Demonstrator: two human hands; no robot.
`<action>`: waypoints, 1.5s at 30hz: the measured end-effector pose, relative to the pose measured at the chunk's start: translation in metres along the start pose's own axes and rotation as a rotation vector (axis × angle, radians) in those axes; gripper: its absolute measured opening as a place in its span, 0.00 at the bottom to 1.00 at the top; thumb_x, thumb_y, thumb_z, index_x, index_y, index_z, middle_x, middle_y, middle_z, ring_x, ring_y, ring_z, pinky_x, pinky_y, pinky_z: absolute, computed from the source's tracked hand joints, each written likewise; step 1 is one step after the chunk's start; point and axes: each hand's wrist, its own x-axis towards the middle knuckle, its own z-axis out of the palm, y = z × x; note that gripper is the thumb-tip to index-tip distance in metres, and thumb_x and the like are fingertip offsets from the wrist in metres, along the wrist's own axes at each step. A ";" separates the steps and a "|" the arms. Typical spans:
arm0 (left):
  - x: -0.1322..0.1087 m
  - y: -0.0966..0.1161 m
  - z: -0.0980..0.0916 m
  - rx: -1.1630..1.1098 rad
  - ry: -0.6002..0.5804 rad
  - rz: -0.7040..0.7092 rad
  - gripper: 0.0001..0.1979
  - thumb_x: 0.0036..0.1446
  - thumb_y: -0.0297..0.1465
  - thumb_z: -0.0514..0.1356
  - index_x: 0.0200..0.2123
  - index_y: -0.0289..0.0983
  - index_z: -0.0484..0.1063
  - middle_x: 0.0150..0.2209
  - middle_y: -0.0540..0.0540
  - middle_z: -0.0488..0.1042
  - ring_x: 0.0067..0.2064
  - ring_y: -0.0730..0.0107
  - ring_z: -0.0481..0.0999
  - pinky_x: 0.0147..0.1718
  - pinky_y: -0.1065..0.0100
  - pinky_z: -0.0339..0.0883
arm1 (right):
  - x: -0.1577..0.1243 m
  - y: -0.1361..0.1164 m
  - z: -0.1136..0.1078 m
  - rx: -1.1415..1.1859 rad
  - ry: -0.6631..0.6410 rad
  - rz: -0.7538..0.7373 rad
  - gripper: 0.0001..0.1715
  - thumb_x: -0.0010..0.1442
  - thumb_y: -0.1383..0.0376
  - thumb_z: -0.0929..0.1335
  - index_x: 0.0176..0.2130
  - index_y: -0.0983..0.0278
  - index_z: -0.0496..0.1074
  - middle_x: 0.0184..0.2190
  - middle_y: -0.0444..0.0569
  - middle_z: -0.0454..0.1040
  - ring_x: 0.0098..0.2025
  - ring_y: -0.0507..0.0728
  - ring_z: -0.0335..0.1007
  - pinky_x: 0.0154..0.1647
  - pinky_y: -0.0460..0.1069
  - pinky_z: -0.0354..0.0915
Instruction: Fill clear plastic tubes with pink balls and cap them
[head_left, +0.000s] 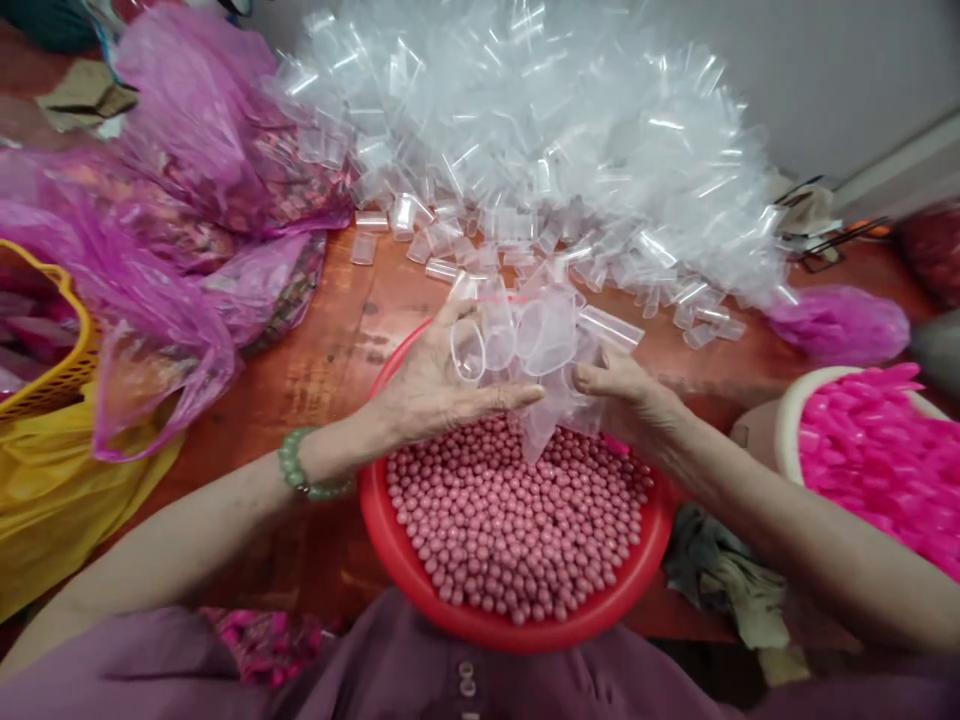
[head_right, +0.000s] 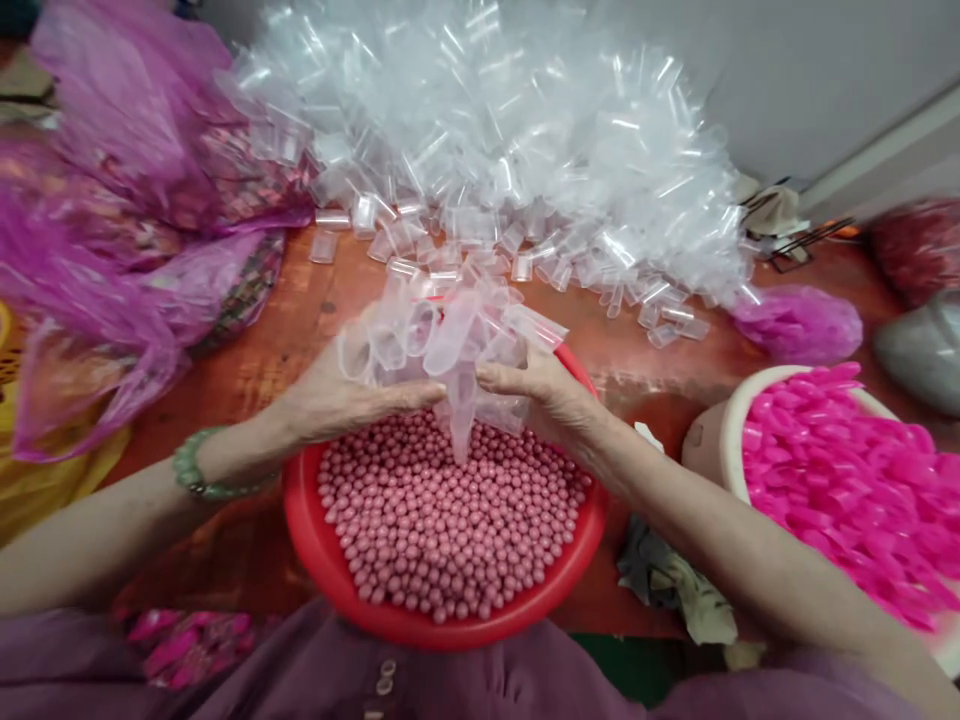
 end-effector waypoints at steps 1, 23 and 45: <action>0.001 -0.004 0.001 -0.024 -0.037 -0.020 0.31 0.54 0.41 0.66 0.57 0.34 0.64 0.56 0.38 0.72 0.57 0.53 0.72 0.57 0.52 0.67 | 0.002 0.004 -0.004 -0.017 -0.001 0.029 0.37 0.45 0.58 0.76 0.53 0.60 0.68 0.48 0.52 0.76 0.51 0.65 0.73 0.46 0.58 0.73; 0.002 0.011 -0.027 0.927 -0.356 -0.107 0.38 0.63 0.41 0.56 0.68 0.30 0.43 0.48 0.32 0.75 0.48 0.51 0.77 0.47 0.57 0.68 | -0.010 -0.035 -0.018 -1.796 0.136 -0.026 0.55 0.57 0.43 0.69 0.70 0.65 0.47 0.44 0.61 0.76 0.44 0.72 0.74 0.44 0.62 0.67; -0.044 0.008 -0.004 0.877 0.018 0.122 0.19 0.67 0.33 0.49 0.54 0.27 0.67 0.43 0.34 0.76 0.45 0.56 0.77 0.46 0.58 0.70 | -0.068 0.024 -0.009 -1.902 0.001 -0.175 0.20 0.67 0.68 0.59 0.55 0.69 0.68 0.44 0.60 0.72 0.42 0.61 0.70 0.43 0.53 0.64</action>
